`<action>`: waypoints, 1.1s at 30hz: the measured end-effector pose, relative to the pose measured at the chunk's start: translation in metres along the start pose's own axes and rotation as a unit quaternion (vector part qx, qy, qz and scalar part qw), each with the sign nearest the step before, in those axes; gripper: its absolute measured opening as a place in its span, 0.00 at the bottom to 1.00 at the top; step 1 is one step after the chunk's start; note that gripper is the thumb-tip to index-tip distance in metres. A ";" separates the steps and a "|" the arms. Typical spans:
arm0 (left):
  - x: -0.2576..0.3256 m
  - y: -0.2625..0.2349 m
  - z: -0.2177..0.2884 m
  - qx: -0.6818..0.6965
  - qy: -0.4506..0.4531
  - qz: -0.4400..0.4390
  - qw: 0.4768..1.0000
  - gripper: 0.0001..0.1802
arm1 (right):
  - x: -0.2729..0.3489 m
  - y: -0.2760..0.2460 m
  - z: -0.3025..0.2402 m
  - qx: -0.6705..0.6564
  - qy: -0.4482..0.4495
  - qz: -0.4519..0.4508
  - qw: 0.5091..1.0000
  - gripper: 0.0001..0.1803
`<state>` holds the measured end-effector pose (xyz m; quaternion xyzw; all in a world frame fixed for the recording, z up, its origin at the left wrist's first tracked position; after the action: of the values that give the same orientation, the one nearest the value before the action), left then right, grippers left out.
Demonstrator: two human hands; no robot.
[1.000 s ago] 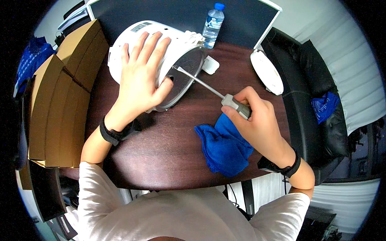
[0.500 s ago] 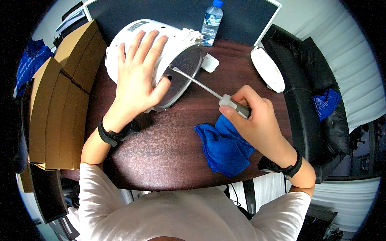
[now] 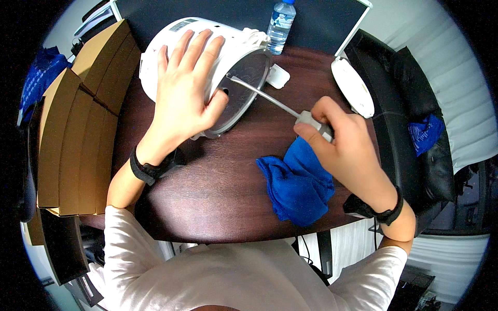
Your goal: The person aligns a white plastic piece onto the rim of a round metallic appliance base and then uses a screwdriver to tighten screws around the perimeter. The person rotates the base to access different screw locations while securing the plastic piece.
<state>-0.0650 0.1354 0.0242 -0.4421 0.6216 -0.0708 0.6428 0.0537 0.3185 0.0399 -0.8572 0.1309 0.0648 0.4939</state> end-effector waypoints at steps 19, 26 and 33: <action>0.001 -0.002 -0.005 0.005 0.008 -0.006 1.000 0.42 | -0.002 0.017 0.020 -0.240 0.223 -0.189 0.926 0.07; 0.000 -0.002 -0.004 -0.001 0.009 -0.004 1.000 0.42 | 0.012 -0.007 -0.015 0.050 -0.063 0.086 0.993 0.13; 0.000 -0.001 -0.003 -0.007 0.013 0.004 1.000 0.41 | 0.020 0.001 -0.016 0.147 -0.136 0.138 0.970 0.16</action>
<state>-0.0665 0.1331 0.0251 -0.4435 0.6322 -0.0695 0.6315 0.0726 0.3012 0.0425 -0.7321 0.1876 0.2282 0.6138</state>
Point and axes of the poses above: each hand's wrist, its own x-axis away from the middle knuckle, its own y-axis out of the palm, z = x × y, the point moved 8 cm from there along -x, towards the middle knuckle, and after that the axes turned 13 degrees about y, right-handed, at the moved point
